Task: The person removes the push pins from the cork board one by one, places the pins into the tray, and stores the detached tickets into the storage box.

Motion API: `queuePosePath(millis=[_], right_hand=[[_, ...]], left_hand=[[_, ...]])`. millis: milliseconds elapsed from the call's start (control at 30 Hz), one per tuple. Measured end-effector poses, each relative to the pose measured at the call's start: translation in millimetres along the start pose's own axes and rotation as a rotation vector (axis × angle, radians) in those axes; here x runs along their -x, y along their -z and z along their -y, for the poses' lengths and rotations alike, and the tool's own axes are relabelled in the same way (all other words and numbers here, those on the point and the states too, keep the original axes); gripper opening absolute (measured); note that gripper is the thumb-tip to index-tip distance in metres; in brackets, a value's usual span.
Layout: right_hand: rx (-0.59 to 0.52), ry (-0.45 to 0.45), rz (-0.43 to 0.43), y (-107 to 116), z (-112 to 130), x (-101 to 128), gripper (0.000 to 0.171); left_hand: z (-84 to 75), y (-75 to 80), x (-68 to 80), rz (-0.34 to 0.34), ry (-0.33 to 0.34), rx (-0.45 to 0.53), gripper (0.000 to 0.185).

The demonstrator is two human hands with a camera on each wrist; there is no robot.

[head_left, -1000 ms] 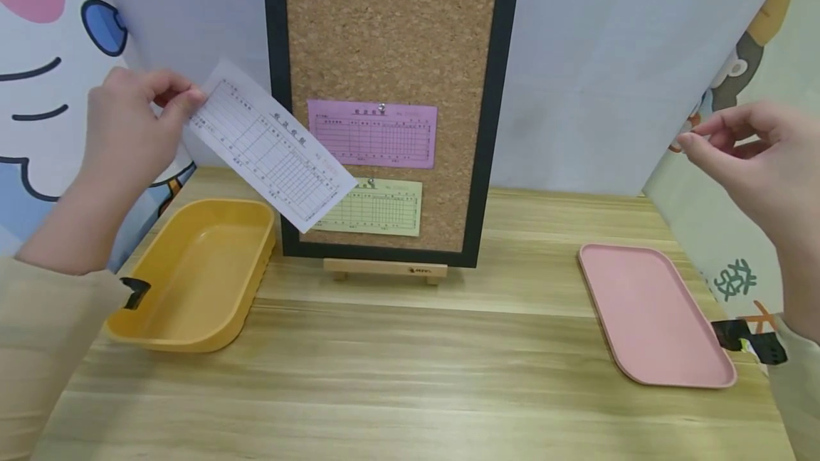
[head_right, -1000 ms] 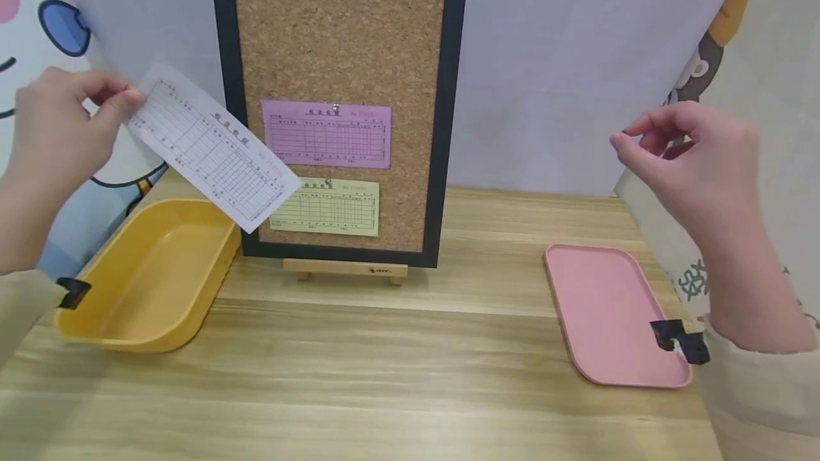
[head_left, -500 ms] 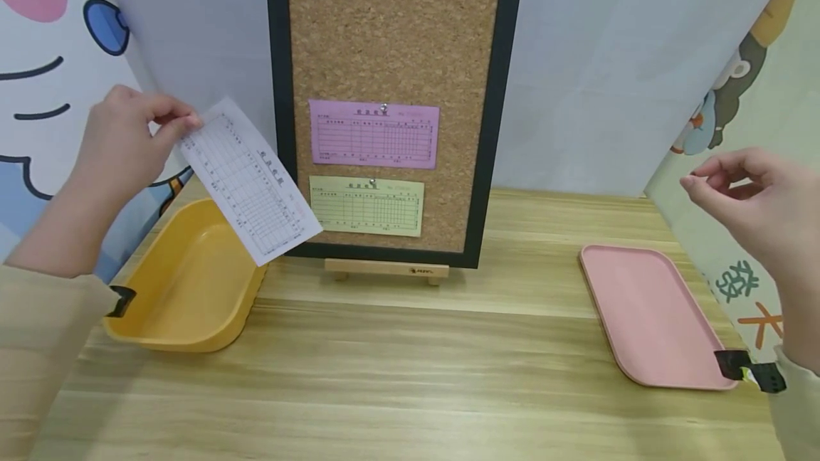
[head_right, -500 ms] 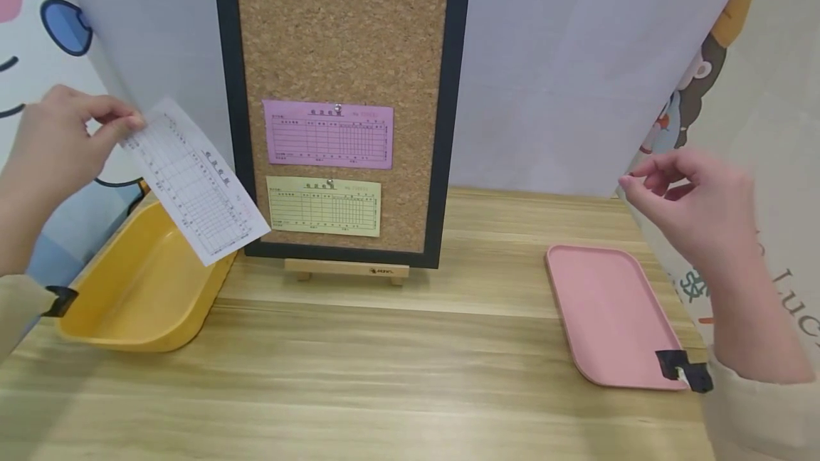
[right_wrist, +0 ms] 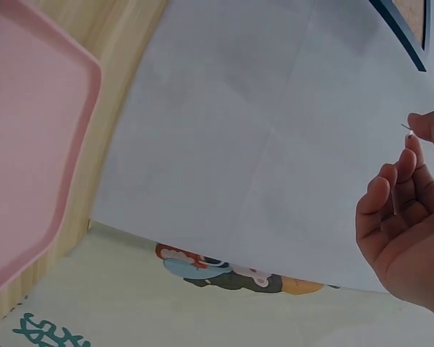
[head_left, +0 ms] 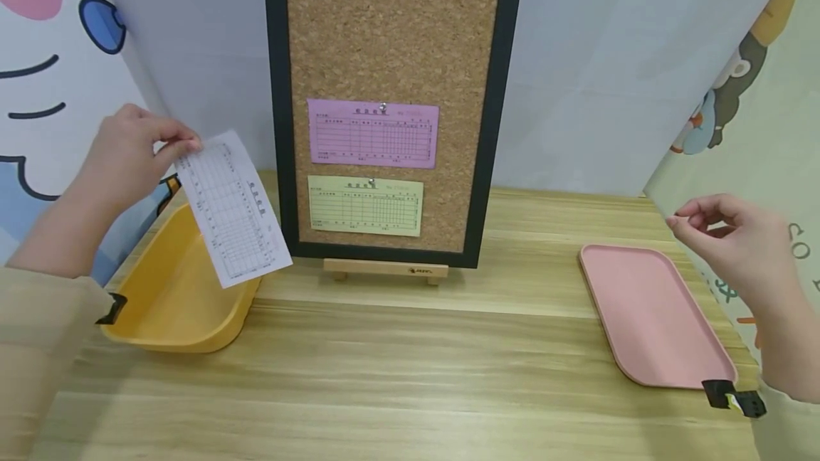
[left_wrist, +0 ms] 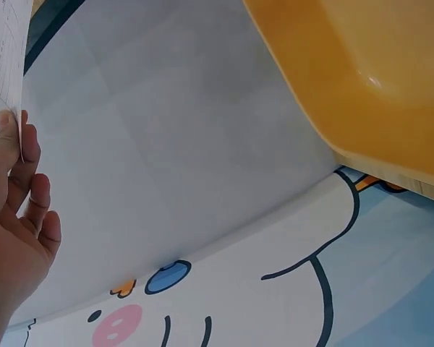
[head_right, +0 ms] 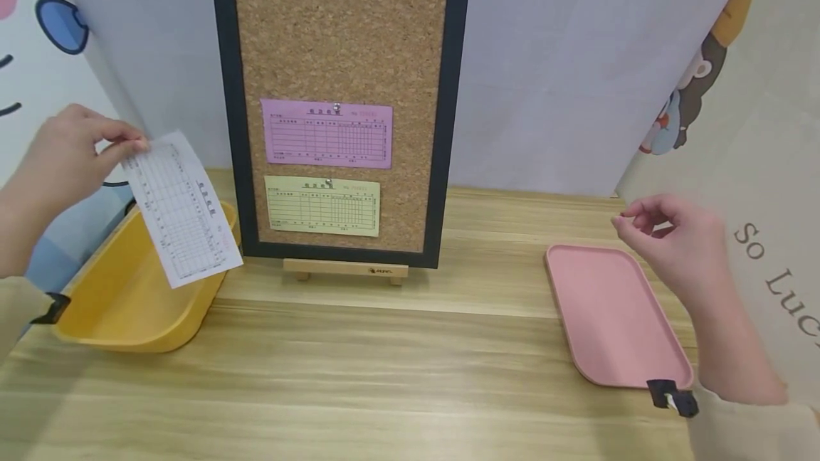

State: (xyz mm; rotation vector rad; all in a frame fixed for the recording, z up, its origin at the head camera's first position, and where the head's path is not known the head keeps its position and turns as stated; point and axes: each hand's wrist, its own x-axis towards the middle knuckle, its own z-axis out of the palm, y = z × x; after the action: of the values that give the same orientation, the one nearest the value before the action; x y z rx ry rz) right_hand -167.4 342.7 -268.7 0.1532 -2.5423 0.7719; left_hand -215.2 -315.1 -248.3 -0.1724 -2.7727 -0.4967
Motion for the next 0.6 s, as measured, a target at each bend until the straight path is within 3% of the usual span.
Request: queuePosePath(millis=[300,600], right_hand=[[-0.035,-0.049,0.043,-13,-24,10,0.012],[-0.069,-0.053,0.148,-24,-54,19,0.010]], left_hand=[[17.7,-11.0,-0.9,0.050,-0.045,-0.038,0.026],[32.8,-21.5,-2.8,0.087,-0.121,-0.109,0.019]])
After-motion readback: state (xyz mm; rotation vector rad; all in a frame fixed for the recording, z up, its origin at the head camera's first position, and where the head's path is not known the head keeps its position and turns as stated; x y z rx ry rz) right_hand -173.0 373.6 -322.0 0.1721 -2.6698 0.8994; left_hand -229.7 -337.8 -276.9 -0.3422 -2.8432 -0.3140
